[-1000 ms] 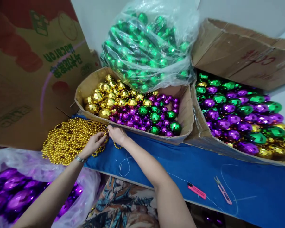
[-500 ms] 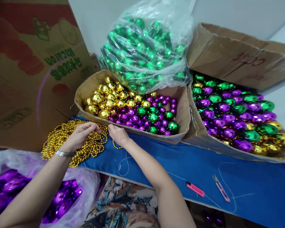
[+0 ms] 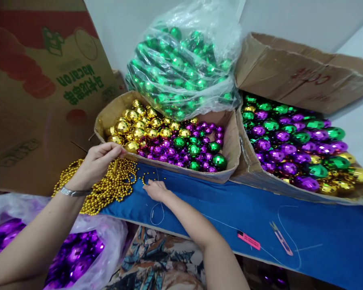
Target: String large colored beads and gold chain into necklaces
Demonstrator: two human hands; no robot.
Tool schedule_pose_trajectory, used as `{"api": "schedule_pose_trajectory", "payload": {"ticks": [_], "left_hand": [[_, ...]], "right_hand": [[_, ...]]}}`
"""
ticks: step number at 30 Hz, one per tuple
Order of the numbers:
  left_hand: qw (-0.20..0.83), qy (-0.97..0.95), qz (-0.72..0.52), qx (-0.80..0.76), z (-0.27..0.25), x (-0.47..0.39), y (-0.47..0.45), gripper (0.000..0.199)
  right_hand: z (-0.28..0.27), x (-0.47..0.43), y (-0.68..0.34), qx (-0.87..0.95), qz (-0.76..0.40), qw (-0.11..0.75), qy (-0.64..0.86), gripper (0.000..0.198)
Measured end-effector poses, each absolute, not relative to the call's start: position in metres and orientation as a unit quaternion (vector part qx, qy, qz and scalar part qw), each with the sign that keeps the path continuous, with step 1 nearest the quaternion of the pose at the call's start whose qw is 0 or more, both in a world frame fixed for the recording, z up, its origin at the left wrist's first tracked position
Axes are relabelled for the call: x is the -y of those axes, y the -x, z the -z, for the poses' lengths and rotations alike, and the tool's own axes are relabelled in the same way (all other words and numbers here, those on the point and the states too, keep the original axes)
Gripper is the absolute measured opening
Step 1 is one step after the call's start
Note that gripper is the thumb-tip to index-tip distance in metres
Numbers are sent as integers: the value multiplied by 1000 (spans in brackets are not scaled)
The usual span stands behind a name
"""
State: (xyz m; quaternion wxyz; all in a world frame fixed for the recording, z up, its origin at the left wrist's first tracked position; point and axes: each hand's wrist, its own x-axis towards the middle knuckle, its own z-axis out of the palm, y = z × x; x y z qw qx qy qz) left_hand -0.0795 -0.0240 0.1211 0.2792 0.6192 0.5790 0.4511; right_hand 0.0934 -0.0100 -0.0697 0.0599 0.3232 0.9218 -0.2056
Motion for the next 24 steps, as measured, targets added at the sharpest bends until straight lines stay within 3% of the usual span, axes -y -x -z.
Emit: {"api": "schedule_pose_trajectory", "payload": {"ticks": [7, 12, 17, 20, 22, 24], "left_hand": [[248, -628, -462, -575, -141, 33, 71, 25], [286, -639, -445, -559, -144, 38, 55, 25], [323, -638, -415, -562, -126, 46, 41, 28], [342, -664, -368, -553, -101, 57, 26, 28], [345, -695, -330, -538, -84, 66, 13, 27], [342, -718, -301, -527, -70, 73, 0, 28]], "right_hand": [[67, -5, -85, -908, 184, 18, -375, 38], [68, 13, -87, -922, 203, -3, -330, 24], [46, 25, -114, -915, 210, -92, -331, 25], [19, 48, -146, -896, 213, -204, -332, 27], [0, 63, -165, -828, 211, -392, -340, 23], [-16, 71, -177, -794, 222, -456, -334, 34]]}}
